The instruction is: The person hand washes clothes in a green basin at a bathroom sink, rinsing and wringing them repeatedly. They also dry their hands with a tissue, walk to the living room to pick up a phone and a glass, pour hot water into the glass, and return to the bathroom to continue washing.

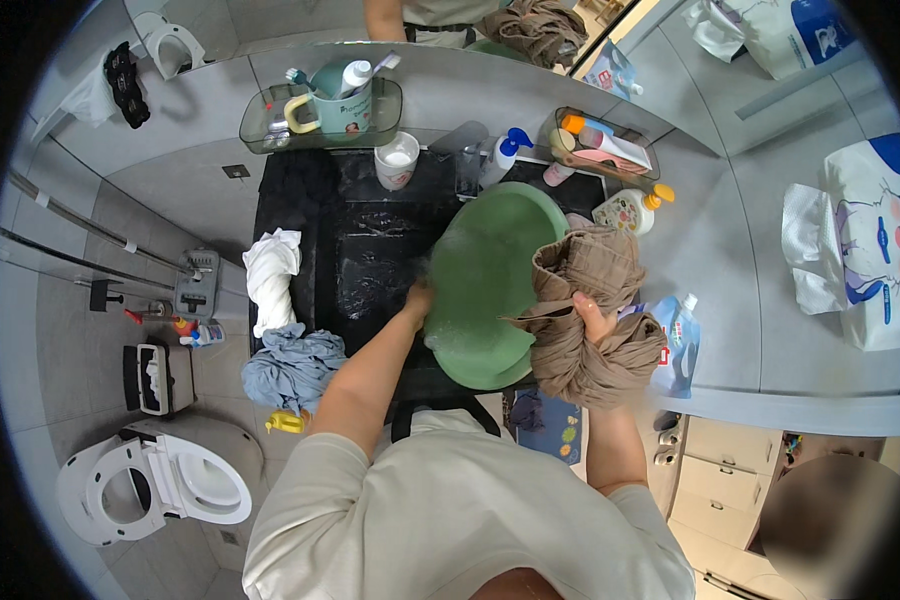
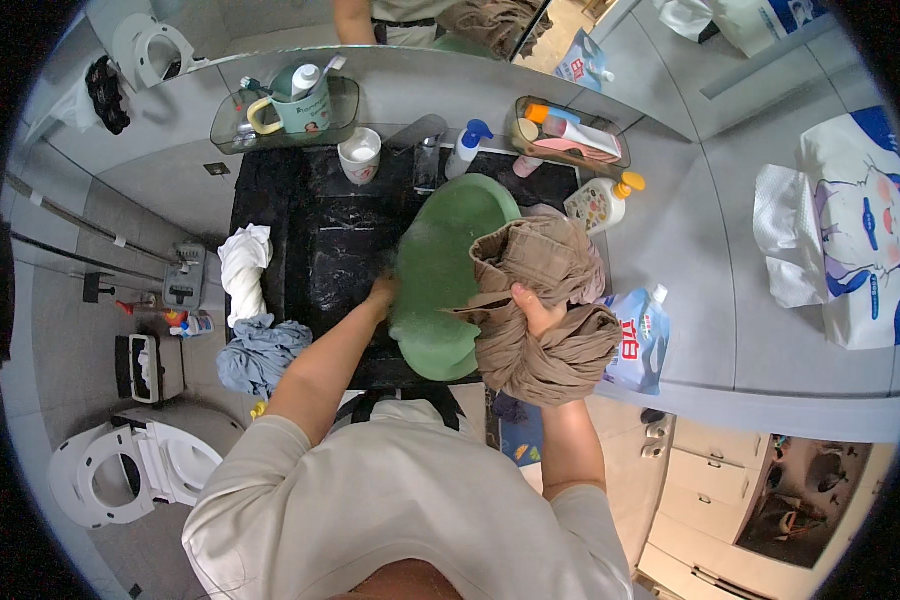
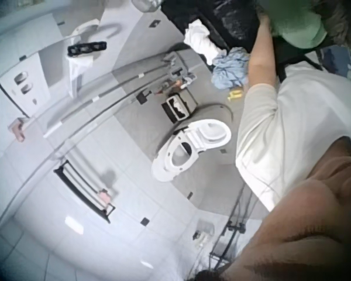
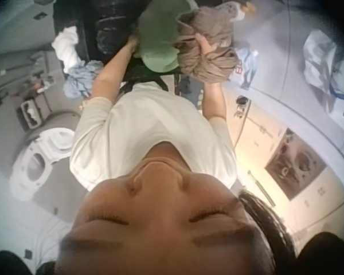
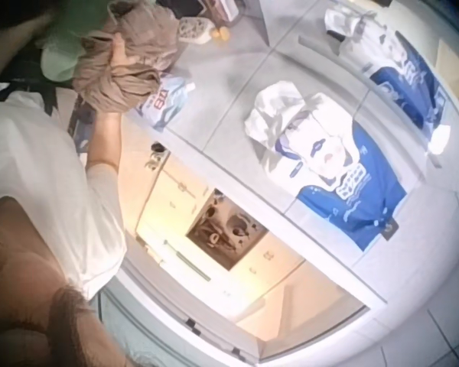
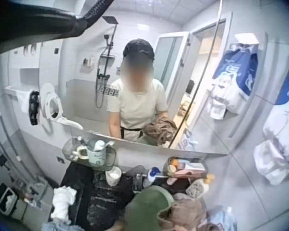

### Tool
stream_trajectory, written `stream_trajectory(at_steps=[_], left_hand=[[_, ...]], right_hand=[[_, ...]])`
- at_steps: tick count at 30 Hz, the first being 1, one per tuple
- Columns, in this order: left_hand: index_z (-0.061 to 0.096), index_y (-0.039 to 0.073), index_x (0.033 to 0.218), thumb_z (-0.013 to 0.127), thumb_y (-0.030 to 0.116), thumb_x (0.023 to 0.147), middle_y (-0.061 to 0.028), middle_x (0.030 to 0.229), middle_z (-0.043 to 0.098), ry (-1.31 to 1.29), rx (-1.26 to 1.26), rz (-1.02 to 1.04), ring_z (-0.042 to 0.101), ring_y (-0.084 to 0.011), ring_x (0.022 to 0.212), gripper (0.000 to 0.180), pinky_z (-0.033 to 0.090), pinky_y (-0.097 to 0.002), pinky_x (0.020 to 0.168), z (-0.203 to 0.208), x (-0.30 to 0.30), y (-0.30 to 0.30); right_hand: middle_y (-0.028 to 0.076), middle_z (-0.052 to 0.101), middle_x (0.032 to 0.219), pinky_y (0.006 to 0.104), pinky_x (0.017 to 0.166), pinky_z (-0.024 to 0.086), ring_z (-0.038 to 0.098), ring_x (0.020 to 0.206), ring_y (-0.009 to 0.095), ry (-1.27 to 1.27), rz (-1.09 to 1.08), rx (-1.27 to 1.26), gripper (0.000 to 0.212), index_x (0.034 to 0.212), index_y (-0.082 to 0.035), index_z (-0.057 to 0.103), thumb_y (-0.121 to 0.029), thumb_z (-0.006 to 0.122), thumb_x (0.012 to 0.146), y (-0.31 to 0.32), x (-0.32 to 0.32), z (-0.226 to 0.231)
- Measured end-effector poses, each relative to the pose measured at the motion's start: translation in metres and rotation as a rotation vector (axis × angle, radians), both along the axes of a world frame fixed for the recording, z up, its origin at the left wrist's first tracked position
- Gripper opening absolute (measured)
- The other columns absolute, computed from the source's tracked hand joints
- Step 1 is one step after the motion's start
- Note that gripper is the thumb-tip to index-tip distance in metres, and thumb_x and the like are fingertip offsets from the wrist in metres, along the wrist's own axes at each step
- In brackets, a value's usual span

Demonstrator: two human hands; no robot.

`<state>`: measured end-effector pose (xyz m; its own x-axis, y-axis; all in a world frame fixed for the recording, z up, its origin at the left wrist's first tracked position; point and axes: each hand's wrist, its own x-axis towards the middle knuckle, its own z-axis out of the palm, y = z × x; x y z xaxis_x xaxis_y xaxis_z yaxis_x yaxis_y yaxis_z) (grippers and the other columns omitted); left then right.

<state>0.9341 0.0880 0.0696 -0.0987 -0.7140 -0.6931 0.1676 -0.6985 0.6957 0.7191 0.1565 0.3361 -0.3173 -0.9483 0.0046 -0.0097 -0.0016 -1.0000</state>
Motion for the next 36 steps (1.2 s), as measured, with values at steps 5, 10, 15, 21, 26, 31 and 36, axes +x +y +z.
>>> stream_trajectory(at_steps=[5, 10, 15, 21, 26, 31, 36], left_hand=[[0.042, 0.0, 0.131, 0.049, 0.013, 0.085, -0.0164, 0.13, 0.048, -0.336, -0.207, -0.395, 0.048, -0.0302, 0.116, 0.048, 0.038, -0.0365, 0.096, -0.014, -0.002, 0.024], [0.04, 0.001, 0.133, 0.05, 0.011, 0.082, -0.0149, 0.128, 0.051, -0.251, -0.322, -0.514, 0.05, -0.0265, 0.115, 0.053, 0.039, -0.0328, 0.094, -0.006, -0.031, 0.036], [0.033, 0.007, 0.138, 0.059, 0.01, 0.077, -0.0184, 0.131, 0.047, -0.027, -0.248, -0.475, 0.046, -0.0277, 0.119, 0.066, 0.037, -0.0324, 0.097, -0.006, -0.05, 0.031], [0.036, 0.009, 0.137, 0.056, 0.004, 0.075, -0.0165, 0.129, 0.049, -0.071, -0.164, -0.553, 0.047, -0.0266, 0.117, 0.066, 0.037, -0.0307, 0.095, 0.067, -0.03, 0.02], [0.054, 0.006, 0.12, 0.055, 0.01, 0.081, -0.0113, 0.115, 0.059, -0.191, -0.409, -0.427, 0.054, -0.0227, 0.105, 0.039, 0.042, -0.0313, 0.088, 0.066, -0.003, -0.002], [0.056, 0.008, 0.117, 0.05, 0.018, 0.089, -0.0024, 0.108, 0.062, -0.082, -0.333, 0.028, 0.056, -0.0172, 0.1, 0.03, 0.044, -0.0342, 0.084, 0.107, 0.052, -0.071], [0.042, 0.004, 0.131, 0.046, 0.017, 0.092, -0.0063, 0.12, 0.056, 0.257, -0.38, 0.169, 0.051, -0.0169, 0.111, 0.041, 0.038, -0.0358, 0.094, 0.21, 0.061, -0.102]], right_hand=[[0.012, 0.058, 0.112, 0.0342, 0.091, 0.041, 0.054, 0.102, 0.023, 0.207, 0.154, -0.065, 0.059, 0.119, 0.003, 0.051, -0.018, 0.076, 0.07, 0.001, 0.011, 0.018], [0.012, 0.058, 0.112, 0.0348, 0.091, 0.041, 0.054, 0.101, 0.023, 0.152, 0.139, -0.096, 0.06, 0.118, 0.004, 0.051, -0.018, 0.077, 0.069, 0.006, 0.009, 0.027], [0.01, 0.06, 0.11, 0.0336, 0.09, 0.042, 0.056, 0.1, 0.022, 0.359, 0.225, -0.101, 0.055, 0.113, -0.001, 0.057, -0.016, 0.079, 0.065, 0.017, 0.018, 0.046], [0.009, 0.06, 0.111, 0.034, 0.092, 0.042, 0.057, 0.103, 0.023, 0.39, 0.25, -0.064, 0.059, 0.114, -0.005, 0.057, -0.018, 0.079, 0.061, 0.024, 0.032, 0.061], [0.01, 0.059, 0.113, 0.0356, 0.094, 0.041, 0.055, 0.105, 0.023, 0.37, 0.157, -0.177, 0.06, 0.115, -0.005, 0.056, -0.019, 0.079, 0.062, 0.024, 0.026, 0.049], [0.011, 0.058, 0.114, 0.0348, 0.094, 0.04, 0.054, 0.106, 0.023, 0.528, 0.103, -0.199, 0.056, 0.116, -0.001, 0.054, -0.011, 0.076, 0.065, 0.029, -0.008, 0.026], [0.01, 0.057, 0.115, 0.0344, 0.092, 0.04, 0.054, 0.103, 0.021, 0.215, 0.048, -0.202, 0.054, 0.119, 0.001, 0.052, -0.007, 0.073, 0.07, 0.032, -0.022, 0.007]])
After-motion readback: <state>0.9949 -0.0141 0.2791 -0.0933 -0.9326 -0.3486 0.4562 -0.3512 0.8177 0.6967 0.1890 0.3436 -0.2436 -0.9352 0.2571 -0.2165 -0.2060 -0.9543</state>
